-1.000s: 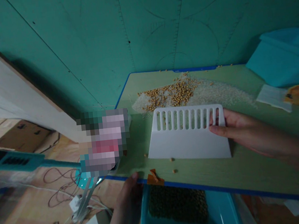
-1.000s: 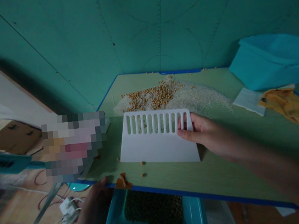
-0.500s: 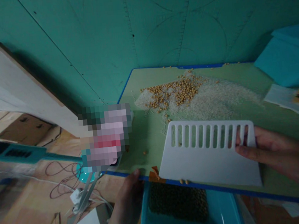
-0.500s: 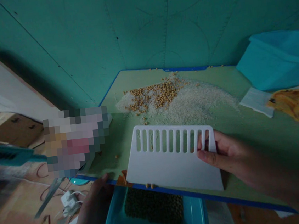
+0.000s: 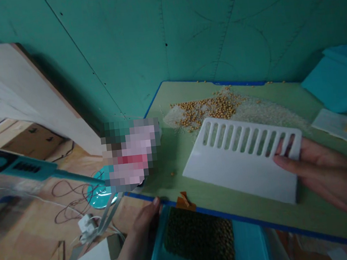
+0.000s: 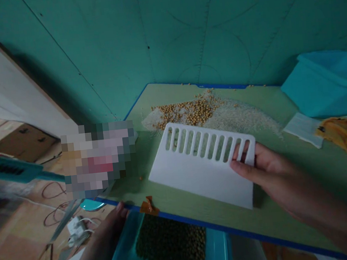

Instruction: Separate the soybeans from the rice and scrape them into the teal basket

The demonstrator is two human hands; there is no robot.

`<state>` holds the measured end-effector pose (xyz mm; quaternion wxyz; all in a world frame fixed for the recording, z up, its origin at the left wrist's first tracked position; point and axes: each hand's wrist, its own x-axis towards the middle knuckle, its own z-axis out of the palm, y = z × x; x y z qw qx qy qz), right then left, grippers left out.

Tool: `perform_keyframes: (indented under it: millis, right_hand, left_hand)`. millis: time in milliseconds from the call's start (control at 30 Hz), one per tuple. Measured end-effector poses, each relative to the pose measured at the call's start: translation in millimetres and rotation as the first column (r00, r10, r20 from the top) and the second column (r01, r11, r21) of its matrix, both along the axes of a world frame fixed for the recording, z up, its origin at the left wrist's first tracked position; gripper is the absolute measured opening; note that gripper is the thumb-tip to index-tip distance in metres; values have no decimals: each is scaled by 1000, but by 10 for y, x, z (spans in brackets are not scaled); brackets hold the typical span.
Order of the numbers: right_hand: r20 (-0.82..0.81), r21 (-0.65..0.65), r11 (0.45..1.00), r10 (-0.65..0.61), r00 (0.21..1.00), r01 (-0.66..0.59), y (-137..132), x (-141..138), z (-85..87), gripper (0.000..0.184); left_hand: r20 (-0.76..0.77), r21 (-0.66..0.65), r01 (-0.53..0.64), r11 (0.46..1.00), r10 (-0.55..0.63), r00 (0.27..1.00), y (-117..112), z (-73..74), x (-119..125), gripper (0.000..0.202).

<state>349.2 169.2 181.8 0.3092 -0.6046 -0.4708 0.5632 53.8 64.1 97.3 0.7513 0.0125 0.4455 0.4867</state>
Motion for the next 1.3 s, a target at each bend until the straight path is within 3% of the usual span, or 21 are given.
perform_keyframes:
  millis: [167, 333, 500, 833, 933, 1067, 1167, 1300]
  right_hand:
    - [-68, 116, 993, 28, 997, -20, 220, -292, -37, 32]
    - [-96, 184, 974, 153, 983, -134, 341, -501, -103, 18]
    - [-54, 132, 955, 275, 960, -266, 233, -504, -66, 18]
    - [-95, 10, 959, 282, 955, -283, -79, -308, -28, 25]
    - [-83, 6, 977, 214, 973, -214, -88, -182, -36, 29]
    - [-51, 66, 997, -32, 998, 36, -4, -1, 38, 39]
    - [-57, 140, 970, -192, 980, 199, 96, 104, 135, 43]
    - [-58, 242, 936, -250, 966, 257, 160, 176, 204, 36]
  left_hand:
    - [-65, 9, 69, 998, -69, 996, -21, -84, -246, 29]
    - [-17, -40, 2, 999, -3, 1000, -140, 104, -206, 22]
    - [-45, 0, -54, 999, 54, 998, -178, 159, -148, 24]
    - [17, 15, -26, 1000, 26, 1000, -59, 49, -92, 27]
    - [37, 50, -25, 998, 23, 999, -47, 90, -30, 20]
    - [25, 66, 0, 998, -2, 1000, -28, 173, 76, 20]
    - [31, 125, 13, 992, -17, 999, -1, 203, 136, 23]
    - [55, 89, -8, 996, 3, 999, 40, 197, 188, 22]
